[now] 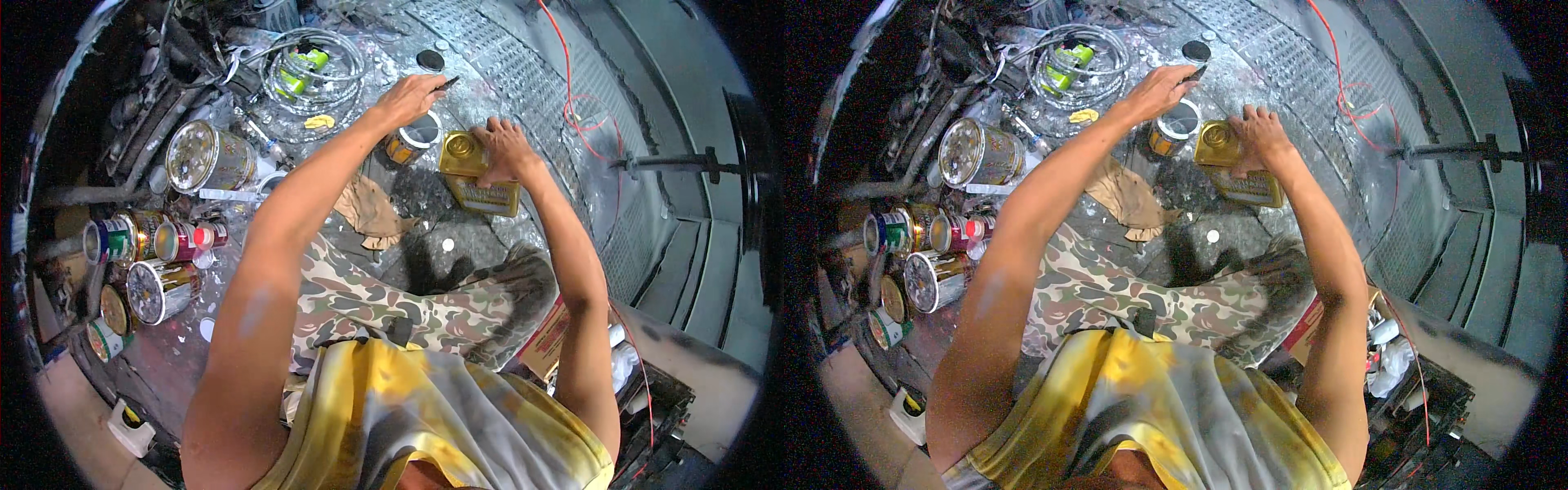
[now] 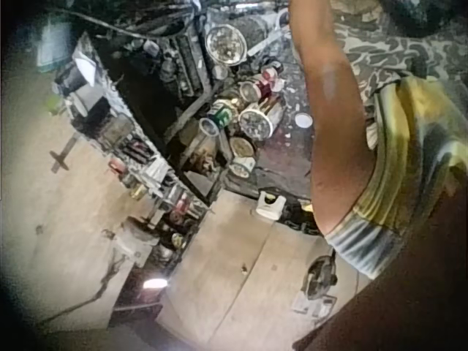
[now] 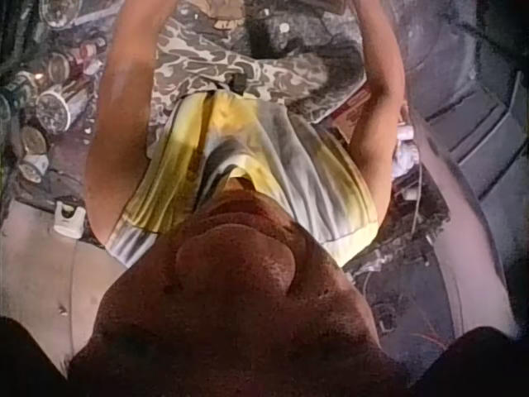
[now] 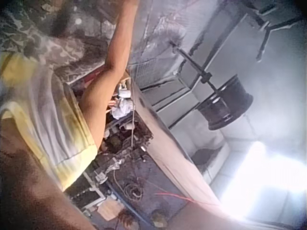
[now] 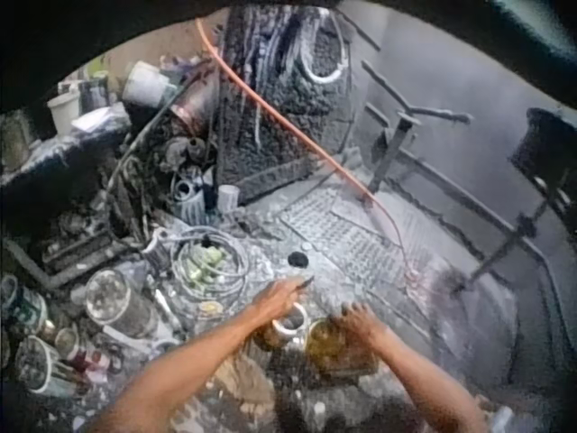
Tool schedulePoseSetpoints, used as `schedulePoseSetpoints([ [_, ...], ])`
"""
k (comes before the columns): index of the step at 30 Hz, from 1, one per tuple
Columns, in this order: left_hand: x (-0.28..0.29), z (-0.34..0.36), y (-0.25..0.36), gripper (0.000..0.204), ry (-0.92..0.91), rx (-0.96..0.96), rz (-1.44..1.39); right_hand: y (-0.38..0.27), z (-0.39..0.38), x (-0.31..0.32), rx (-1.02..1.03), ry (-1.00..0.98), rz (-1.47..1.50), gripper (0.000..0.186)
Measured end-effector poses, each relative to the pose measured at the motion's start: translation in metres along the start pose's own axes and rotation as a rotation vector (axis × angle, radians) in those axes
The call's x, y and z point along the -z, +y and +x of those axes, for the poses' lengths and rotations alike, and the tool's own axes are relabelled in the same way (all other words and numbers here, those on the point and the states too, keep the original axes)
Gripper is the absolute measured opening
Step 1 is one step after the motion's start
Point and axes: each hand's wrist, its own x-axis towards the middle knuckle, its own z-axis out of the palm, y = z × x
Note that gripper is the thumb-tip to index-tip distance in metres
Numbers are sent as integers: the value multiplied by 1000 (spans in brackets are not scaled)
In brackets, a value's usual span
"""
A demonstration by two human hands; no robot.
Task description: The person pries open the lid of a metal thinner can using a screwdriver, removes the lid of a smaller metal container, and pours the liquid into the container while sitting on the floor.
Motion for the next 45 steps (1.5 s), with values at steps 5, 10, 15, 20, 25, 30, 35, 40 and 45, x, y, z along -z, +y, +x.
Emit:
schedulePoseSetpoints([
  [5,-4,0,-5,19,135,-119,6,1,7,-5,-31,-3,12,116],
  [10,-4,1,-5,35,54,-43,41,8,12,-14,-34,-2,29,115],
  [15,-2,-12,-12,36,61,-65,123,-7,12,8,-32,-64,17,114],
  [20,11,-8,8,38,-161,130,145,1,14,-7,-47,-55,-5,113],
  [25,23,-18,13,39,-278,170,162,-2,18,-7,-30,-28,-21,113],
  [30,31,-23,29,39,-342,193,150,-3,1,-7,-25,18,8,109],
  [35,23,-29,29,33,-212,44,135,0,-8,-4,-24,1,47,114],
  [40,20,-29,21,34,-315,127,166,1,-9,-6,16,-2,63,115],
  [45,17,-27,18,34,-307,112,149,17,-3,-3,78,-47,57,114],
])
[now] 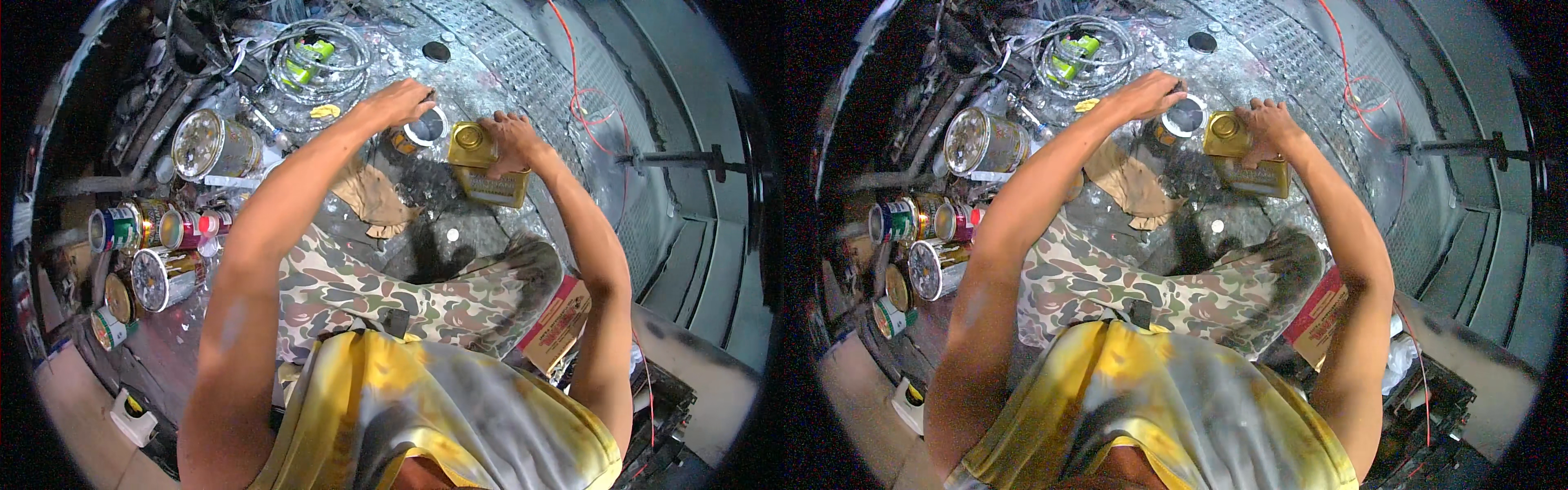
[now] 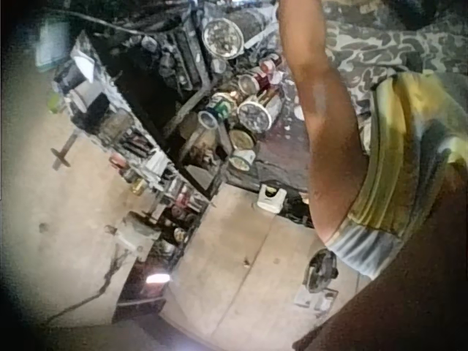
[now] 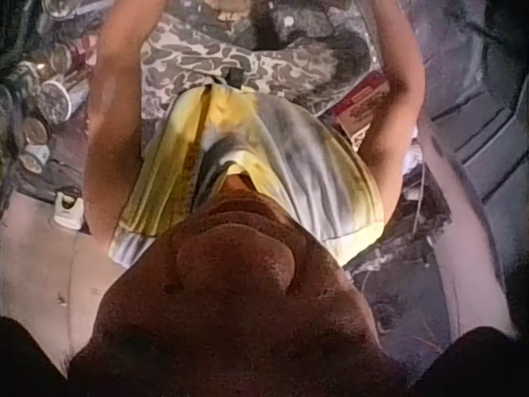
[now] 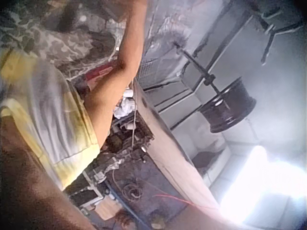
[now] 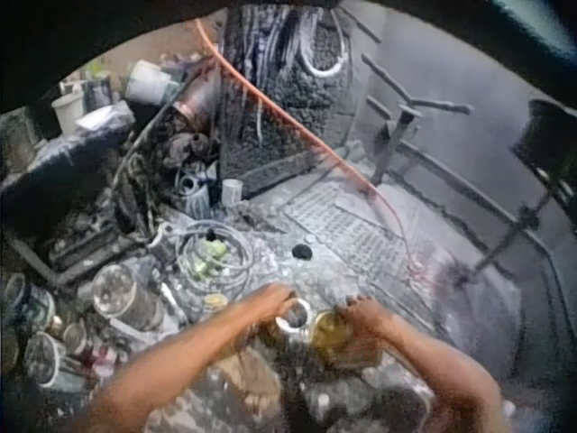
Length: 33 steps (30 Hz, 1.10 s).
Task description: The person pries open the lid of a metal thinner can using a screwdriver, removes the lid of a smaller metal container, and pours the liquid into the container while sitting on the floor.
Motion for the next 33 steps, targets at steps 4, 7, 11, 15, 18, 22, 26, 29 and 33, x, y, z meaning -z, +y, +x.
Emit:
schedulePoseSetpoints([
  [4,0,-3,-11,36,-8,17,-23,2,-4,10,36,-30,-6,113],
  [7,-4,-4,-14,35,-1,59,-18,10,-13,16,55,13,14,111],
  [11,-3,-2,-14,39,-1,65,-27,14,-15,19,65,19,-3,111],
  [15,0,-5,-10,44,24,82,-20,3,-12,32,81,-62,-11,110],
  [18,1,-7,-12,47,25,86,-5,-7,0,28,44,-147,-85,108],
  [22,-2,-6,-15,48,39,43,-16,-1,7,10,96,-160,-14,105],
  [26,-8,-5,-21,46,59,26,-20,5,9,-7,119,-143,50,102],
  [29,-8,-6,-26,46,60,16,-37,-5,13,1,99,-168,22,99],
  [33,7,0,0,43,-179,134,-16,-12,7,-1,65,-143,-11,96],
])
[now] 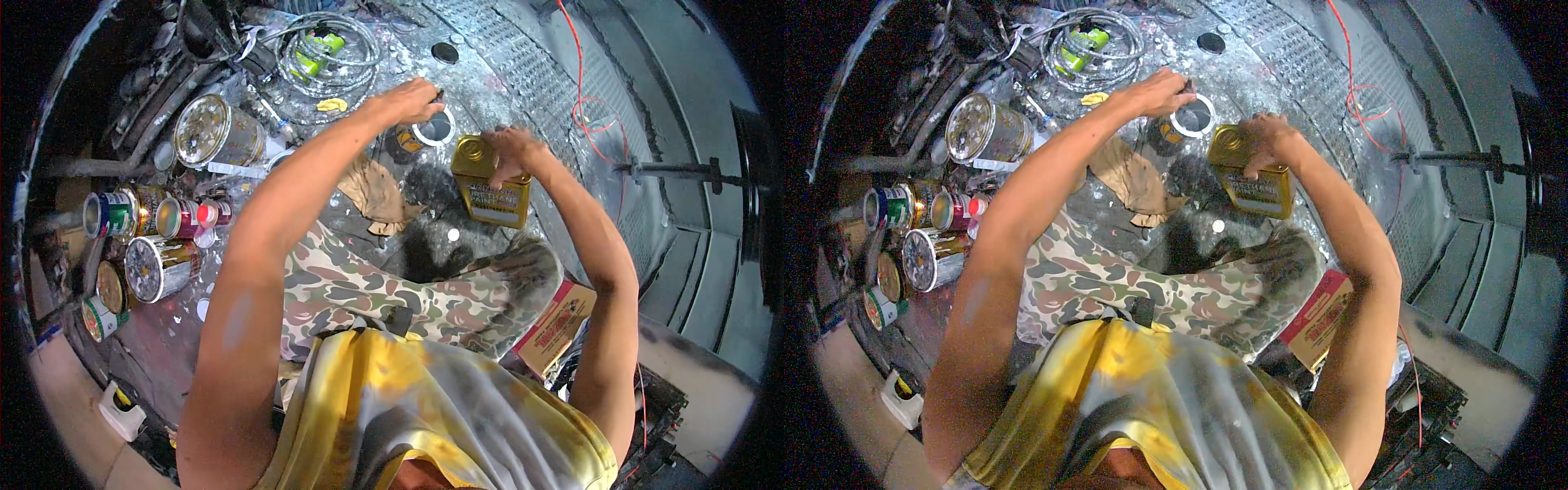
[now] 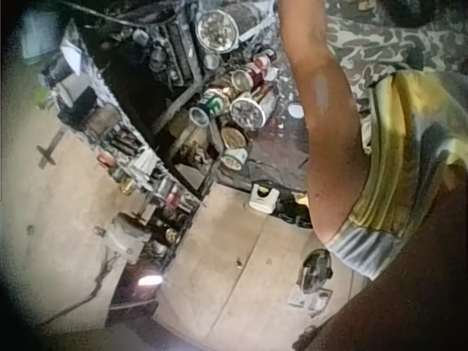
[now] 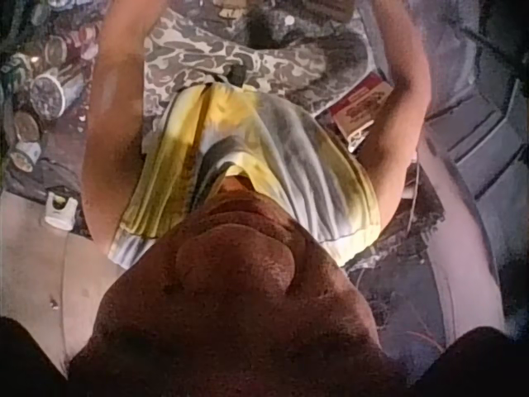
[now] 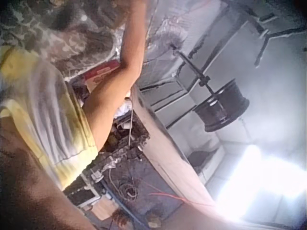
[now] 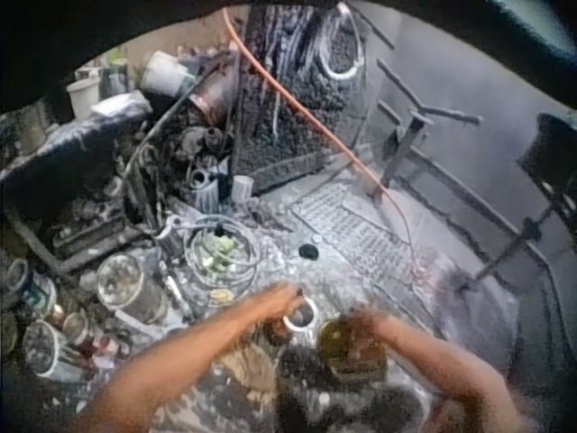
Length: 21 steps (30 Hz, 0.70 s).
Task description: The person pries open the lid of a metal thinner can using a screwdriver, removes the lid of a smaller metal container, and pours the liquid into the container while sitting on the floor.
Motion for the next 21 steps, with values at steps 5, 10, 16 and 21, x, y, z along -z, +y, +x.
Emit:
schedulePoseSetpoints([
  [5,-10,-4,2,47,143,-102,-23,-13,-2,15,-71,-59,-11,99],
  [10,-12,-3,3,47,179,-106,35,-11,2,-1,-98,-26,-33,108],
  [16,-23,-1,-4,48,231,-127,-67,-13,4,1,-97,-39,-19,110],
  [21,-23,3,-4,37,209,-62,-51,-9,1,-4,-80,-18,-25,110],
])
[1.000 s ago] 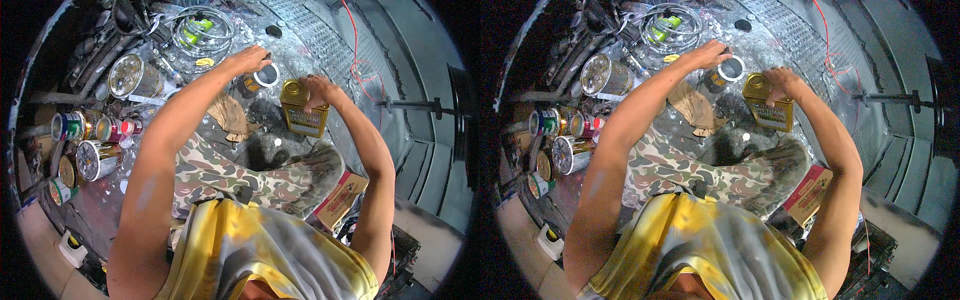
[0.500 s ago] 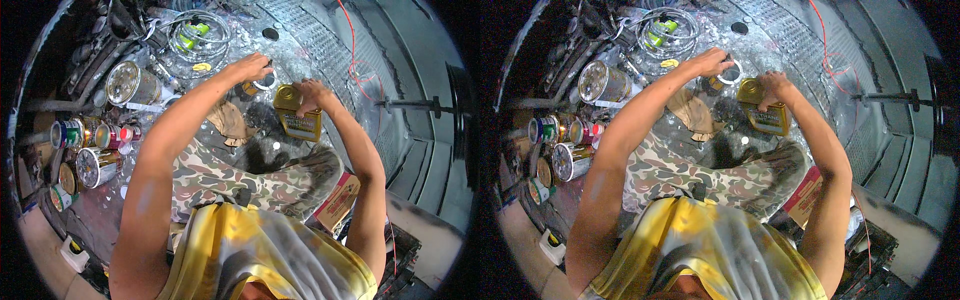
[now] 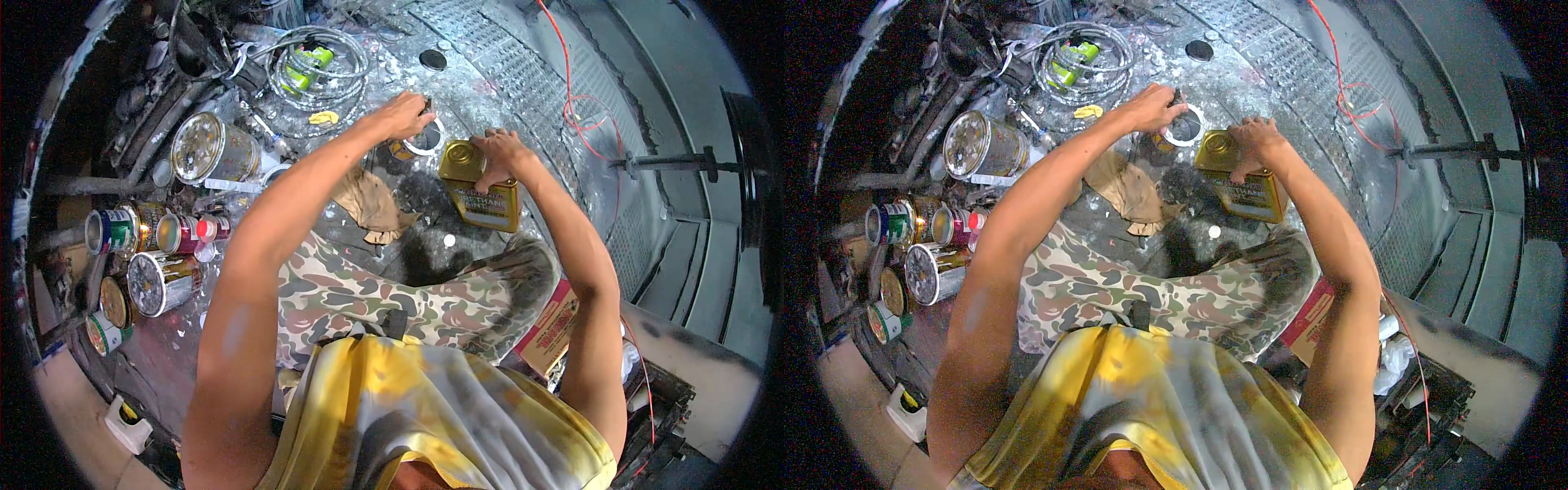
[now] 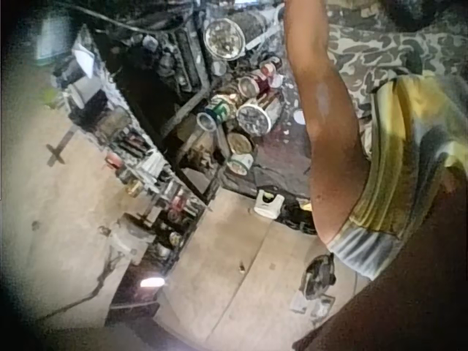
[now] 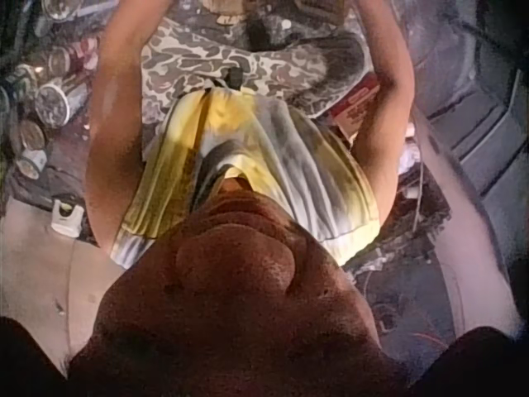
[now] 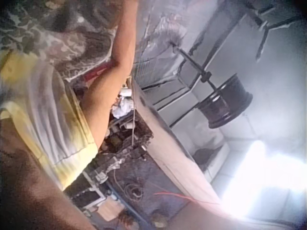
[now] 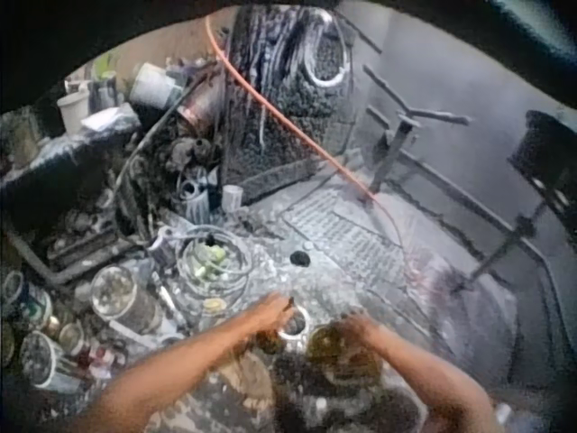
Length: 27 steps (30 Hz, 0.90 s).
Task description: The person pries open the lid of a metal thinner can using a screwdriver, removes the lid of a smaller metal container, and pours the liquid into the container while sitting on the floor.
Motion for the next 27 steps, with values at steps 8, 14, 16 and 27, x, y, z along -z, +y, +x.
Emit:
schedulePoseSetpoints([
  [8,-3,-1,1,34,99,54,3,-1,-1,8,-35,-21,60,110],
  [14,-5,-3,1,37,209,-52,-14,-2,6,4,-38,8,48,114],
  [16,-3,-2,5,37,163,-6,30,-3,5,2,-50,-2,53,115],
  [27,2,0,12,38,-13,116,-132,-3,3,2,-76,-9,74,122],
])
